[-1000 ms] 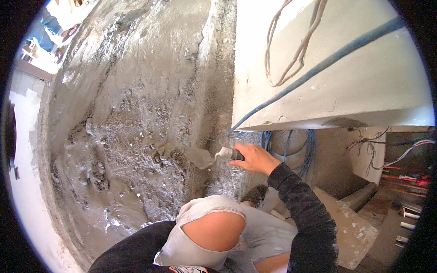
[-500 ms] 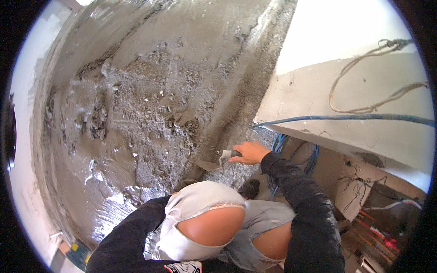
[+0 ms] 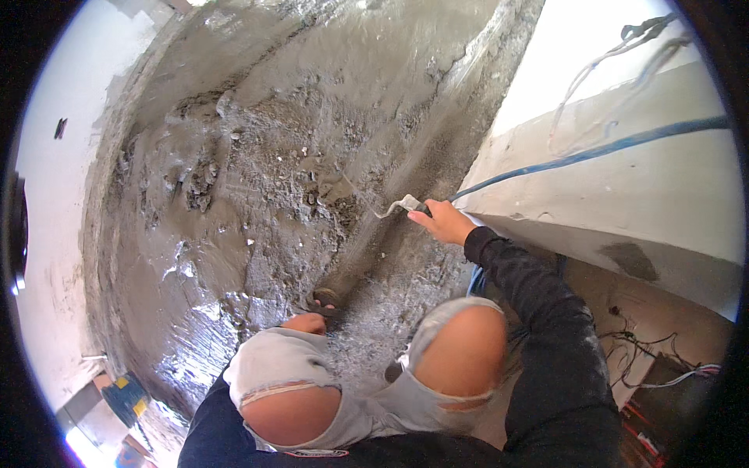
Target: The person uses a trowel to smooth wet concrete on a floor. The person repeatedly spreads and levels the concrete surface with a trowel, moving across different areas of the floor.
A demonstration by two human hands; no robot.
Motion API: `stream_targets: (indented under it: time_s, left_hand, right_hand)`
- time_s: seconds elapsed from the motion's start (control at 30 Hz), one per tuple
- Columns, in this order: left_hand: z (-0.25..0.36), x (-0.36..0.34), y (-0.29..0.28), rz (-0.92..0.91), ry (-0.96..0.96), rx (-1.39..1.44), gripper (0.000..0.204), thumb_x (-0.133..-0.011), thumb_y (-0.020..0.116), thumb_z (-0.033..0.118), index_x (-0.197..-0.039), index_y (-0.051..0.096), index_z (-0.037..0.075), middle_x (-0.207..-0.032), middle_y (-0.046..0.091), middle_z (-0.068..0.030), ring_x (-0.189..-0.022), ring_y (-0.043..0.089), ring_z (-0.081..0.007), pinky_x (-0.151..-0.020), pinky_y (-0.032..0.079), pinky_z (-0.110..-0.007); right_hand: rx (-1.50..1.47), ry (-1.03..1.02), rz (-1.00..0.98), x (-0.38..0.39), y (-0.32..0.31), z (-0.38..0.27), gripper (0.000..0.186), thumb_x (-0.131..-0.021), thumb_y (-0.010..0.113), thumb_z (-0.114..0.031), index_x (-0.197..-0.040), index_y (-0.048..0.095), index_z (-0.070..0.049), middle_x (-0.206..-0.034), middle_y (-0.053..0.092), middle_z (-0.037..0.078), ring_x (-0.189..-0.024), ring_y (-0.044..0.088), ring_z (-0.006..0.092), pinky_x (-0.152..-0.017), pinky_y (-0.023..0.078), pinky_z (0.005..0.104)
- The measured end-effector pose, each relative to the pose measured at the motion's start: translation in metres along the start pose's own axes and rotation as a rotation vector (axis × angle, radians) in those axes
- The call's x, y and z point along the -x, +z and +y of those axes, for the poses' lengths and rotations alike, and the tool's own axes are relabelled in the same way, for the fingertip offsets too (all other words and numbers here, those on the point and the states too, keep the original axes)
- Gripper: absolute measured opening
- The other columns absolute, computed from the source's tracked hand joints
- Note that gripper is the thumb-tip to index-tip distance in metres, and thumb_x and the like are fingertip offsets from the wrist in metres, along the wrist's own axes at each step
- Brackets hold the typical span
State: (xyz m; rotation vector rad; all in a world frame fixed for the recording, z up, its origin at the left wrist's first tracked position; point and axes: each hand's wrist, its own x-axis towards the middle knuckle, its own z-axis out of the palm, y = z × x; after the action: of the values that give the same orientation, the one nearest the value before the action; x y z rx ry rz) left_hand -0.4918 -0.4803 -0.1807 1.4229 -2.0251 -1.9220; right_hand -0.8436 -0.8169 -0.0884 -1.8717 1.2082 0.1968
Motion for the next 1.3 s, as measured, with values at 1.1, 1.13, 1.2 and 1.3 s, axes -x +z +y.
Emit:
stream_targets:
  time_s: [1.1, 1.13, 1.2, 1.3]
  left_hand:
    - [0.349, 0.163, 0.007, 1.061, -0.137, -0.036, 0.033, -0.075, 0.069, 0.02, -0.103, 0.062, 0.004, -0.095, 0.064, -0.0128, -0.088, 0.062, -0.0316, -0.081, 0.049, -0.043]
    - [0.345, 0.153, 0.006, 0.981, -0.112, -0.07, 0.033, -0.076, 0.068, 0.021, -0.103, 0.061, 0.004, -0.094, 0.064, -0.0123, -0.088, 0.062, -0.0314, -0.081, 0.049, -0.043]
    - [0.332, 0.125, 0.012, 0.848, -0.037, -0.11, 0.032, -0.076, 0.067, 0.021, -0.103, 0.06, 0.005, -0.095, 0.063, -0.0127, -0.09, 0.062, -0.0316, -0.08, 0.049, -0.044]
    - [0.313, 0.086, -0.003, 0.75, 0.078, -0.086, 0.024, -0.074, 0.064, 0.02, -0.093, 0.064, 0.006, -0.09, 0.066, -0.0142, -0.086, 0.064, -0.0334, -0.073, 0.051, -0.045]
  right_hand:
    - [-0.064, -0.163, -0.11, 0.013, -0.033, -0.026, 0.041, -0.093, 0.056, -0.037, -0.074, 0.05, -0.001, -0.055, 0.05, 0.004, -0.04, 0.048, 0.014, -0.04, 0.041, 0.0311]
    - [-0.027, -0.176, -0.124, 0.014, -0.029, -0.035, 0.04, -0.093, 0.055, -0.037, -0.075, 0.05, -0.002, -0.056, 0.05, 0.003, -0.04, 0.047, 0.0129, -0.04, 0.04, 0.0303]
    - [0.052, -0.207, -0.141, 0.018, -0.026, -0.059, 0.038, -0.094, 0.054, -0.038, -0.077, 0.049, -0.005, -0.057, 0.05, 0.002, -0.042, 0.046, 0.0108, -0.038, 0.038, 0.0287]
    - [0.073, -0.213, -0.168, 0.031, -0.031, -0.119, 0.031, -0.095, 0.056, -0.033, -0.082, 0.05, -0.005, -0.057, 0.049, 0.002, -0.042, 0.047, 0.0103, -0.036, 0.036, 0.0273]
